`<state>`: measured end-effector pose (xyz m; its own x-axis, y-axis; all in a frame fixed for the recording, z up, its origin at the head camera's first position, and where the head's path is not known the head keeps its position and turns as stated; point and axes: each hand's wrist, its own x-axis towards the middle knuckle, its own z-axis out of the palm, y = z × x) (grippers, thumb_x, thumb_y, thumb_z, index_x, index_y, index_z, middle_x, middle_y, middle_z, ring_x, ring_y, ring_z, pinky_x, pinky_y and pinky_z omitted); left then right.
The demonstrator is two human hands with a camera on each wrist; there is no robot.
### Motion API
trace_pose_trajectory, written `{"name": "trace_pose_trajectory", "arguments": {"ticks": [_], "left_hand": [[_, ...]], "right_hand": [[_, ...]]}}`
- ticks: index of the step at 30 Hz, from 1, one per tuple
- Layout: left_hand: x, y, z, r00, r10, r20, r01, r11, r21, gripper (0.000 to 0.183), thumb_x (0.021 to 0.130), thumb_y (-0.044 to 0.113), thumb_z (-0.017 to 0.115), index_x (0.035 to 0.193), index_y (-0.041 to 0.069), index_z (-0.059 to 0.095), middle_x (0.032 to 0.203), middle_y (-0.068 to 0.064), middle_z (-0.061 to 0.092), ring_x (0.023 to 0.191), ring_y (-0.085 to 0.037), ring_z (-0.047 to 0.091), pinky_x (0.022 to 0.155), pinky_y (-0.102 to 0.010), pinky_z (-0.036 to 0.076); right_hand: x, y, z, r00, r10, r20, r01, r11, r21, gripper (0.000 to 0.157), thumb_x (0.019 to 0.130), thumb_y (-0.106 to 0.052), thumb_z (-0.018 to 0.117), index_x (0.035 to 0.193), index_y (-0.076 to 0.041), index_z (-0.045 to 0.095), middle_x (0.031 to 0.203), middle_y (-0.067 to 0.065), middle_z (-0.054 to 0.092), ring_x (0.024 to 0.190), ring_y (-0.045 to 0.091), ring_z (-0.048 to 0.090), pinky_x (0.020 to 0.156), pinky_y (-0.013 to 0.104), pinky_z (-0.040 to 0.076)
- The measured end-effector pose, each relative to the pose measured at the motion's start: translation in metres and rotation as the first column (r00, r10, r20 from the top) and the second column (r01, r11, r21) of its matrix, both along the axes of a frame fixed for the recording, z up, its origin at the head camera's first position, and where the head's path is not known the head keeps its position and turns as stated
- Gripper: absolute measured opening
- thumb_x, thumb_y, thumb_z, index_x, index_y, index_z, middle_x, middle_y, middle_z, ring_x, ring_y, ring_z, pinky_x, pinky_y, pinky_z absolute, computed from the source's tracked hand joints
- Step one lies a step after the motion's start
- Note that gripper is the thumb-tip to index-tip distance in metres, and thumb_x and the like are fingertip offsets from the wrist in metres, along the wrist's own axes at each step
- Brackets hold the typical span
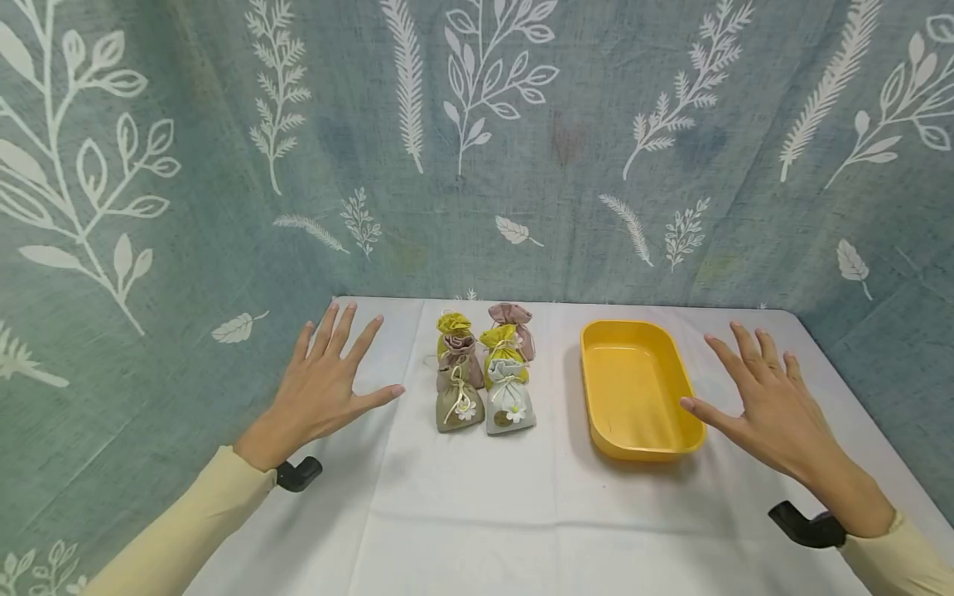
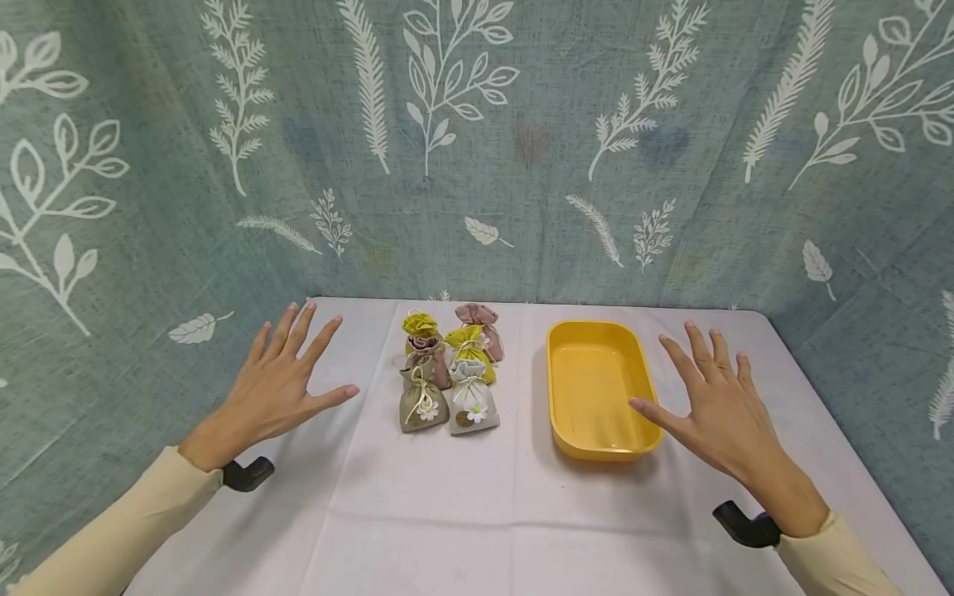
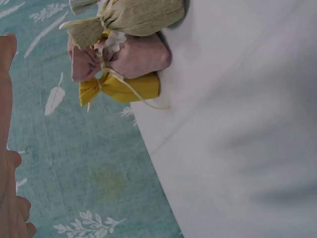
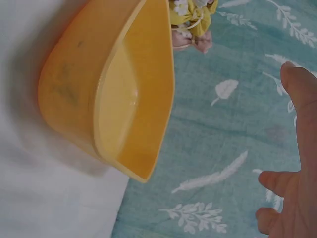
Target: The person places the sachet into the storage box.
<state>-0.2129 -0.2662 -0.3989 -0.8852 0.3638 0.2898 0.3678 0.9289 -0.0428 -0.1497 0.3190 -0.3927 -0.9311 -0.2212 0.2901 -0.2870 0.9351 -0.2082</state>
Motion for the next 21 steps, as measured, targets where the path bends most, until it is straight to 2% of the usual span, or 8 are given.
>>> {"name": "trace_pose_trajectory", "arguments": {"ticks": [5, 8, 11, 13, 17, 19, 21], "left_hand": [[0.0, 0.0, 0.0, 1.0, -0.007, -0.008, 0.007, 1.0, -0.004, 0.107, 0.085, 0.085, 0.052, 0.166, 0.025, 0.017, 0.171, -0.018, 0.007, 0.156, -0.03, -0.014, 0.12, -0.065, 0.004], [0.0, 0.001, -0.003, 1.0, -0.019, -0.005, 0.019, 1.0, 0.001, 0.106, 0.086, 0.084, 0.053, 0.166, 0.027, 0.017, 0.171, -0.019, 0.007, 0.157, -0.033, -0.01, 0.12, -0.065, 0.006], [0.0, 0.003, -0.007, 0.999, -0.031, -0.006, 0.031, 1.0, 0.003, 0.104, 0.086, 0.084, 0.053, 0.166, 0.028, 0.018, 0.171, -0.018, 0.01, 0.157, -0.038, 0.002, 0.119, -0.066, 0.011], [0.0, 0.004, -0.009, 0.999, -0.042, -0.008, 0.042, 0.999, 0.01, 0.101, 0.087, 0.082, 0.053, 0.166, 0.027, 0.022, 0.169, -0.019, 0.016, 0.155, -0.042, 0.012, 0.117, -0.066, 0.017], [0.001, 0.009, -0.013, 0.998, -0.066, -0.011, 0.067, 0.997, 0.049, 0.092, 0.092, 0.076, 0.054, 0.162, 0.02, 0.034, 0.163, -0.021, 0.033, 0.144, -0.045, 0.037, 0.108, -0.065, 0.033], [0.001, 0.012, -0.015, 0.997, -0.08, -0.009, 0.081, 0.993, 0.084, 0.086, 0.095, 0.072, 0.054, 0.158, 0.017, 0.041, 0.157, -0.021, 0.042, 0.136, -0.045, 0.047, 0.101, -0.063, 0.04], [0.001, 0.016, -0.018, 0.995, -0.094, -0.008, 0.095, 0.988, 0.124, 0.08, 0.096, 0.07, 0.054, 0.154, 0.015, 0.047, 0.152, -0.02, 0.049, 0.129, -0.043, 0.053, 0.097, -0.062, 0.044]], "right_hand": [[0.001, -0.001, 0.0, 1.0, 0.002, 0.003, -0.002, 1.0, -0.014, 0.098, 0.091, -0.06, 0.07, 0.164, -0.01, 0.025, 0.169, 0.024, 0.007, 0.153, 0.051, 0.002, 0.117, 0.069, -0.005], [0.003, -0.002, -0.002, 1.0, 0.0, 0.021, 0.001, 0.999, -0.044, 0.097, 0.092, -0.058, 0.071, 0.163, -0.01, 0.027, 0.166, 0.028, 0.016, 0.15, 0.055, 0.011, 0.117, 0.069, -0.002], [0.005, -0.002, -0.004, 0.999, 0.003, 0.042, 0.001, 0.996, -0.089, 0.093, 0.092, -0.056, 0.071, 0.163, -0.011, 0.029, 0.164, 0.028, 0.024, 0.147, 0.056, 0.018, 0.118, 0.068, 0.001], [0.006, -0.002, -0.005, 0.999, 0.007, 0.042, -0.002, 0.993, -0.119, 0.09, 0.093, -0.053, 0.072, 0.162, -0.012, 0.031, 0.161, 0.028, 0.031, 0.145, 0.056, 0.023, 0.116, 0.071, 0.009], [0.008, 0.0, -0.009, 1.0, 0.007, 0.009, -0.006, 0.988, -0.156, 0.079, 0.094, -0.048, 0.074, 0.156, -0.01, 0.042, 0.15, 0.027, 0.047, 0.133, 0.054, 0.041, 0.1, 0.076, 0.032], [0.009, 0.001, -0.012, 1.0, -0.003, -0.003, 0.003, 0.986, -0.169, 0.073, 0.094, -0.046, 0.074, 0.151, -0.009, 0.049, 0.143, 0.027, 0.053, 0.125, 0.052, 0.048, 0.09, 0.075, 0.039], [0.009, 0.002, -0.015, 1.0, -0.007, -0.001, 0.006, 0.982, -0.189, 0.068, 0.095, -0.044, 0.074, 0.147, -0.007, 0.053, 0.138, 0.026, 0.057, 0.121, 0.05, 0.051, 0.087, 0.072, 0.042]]}}
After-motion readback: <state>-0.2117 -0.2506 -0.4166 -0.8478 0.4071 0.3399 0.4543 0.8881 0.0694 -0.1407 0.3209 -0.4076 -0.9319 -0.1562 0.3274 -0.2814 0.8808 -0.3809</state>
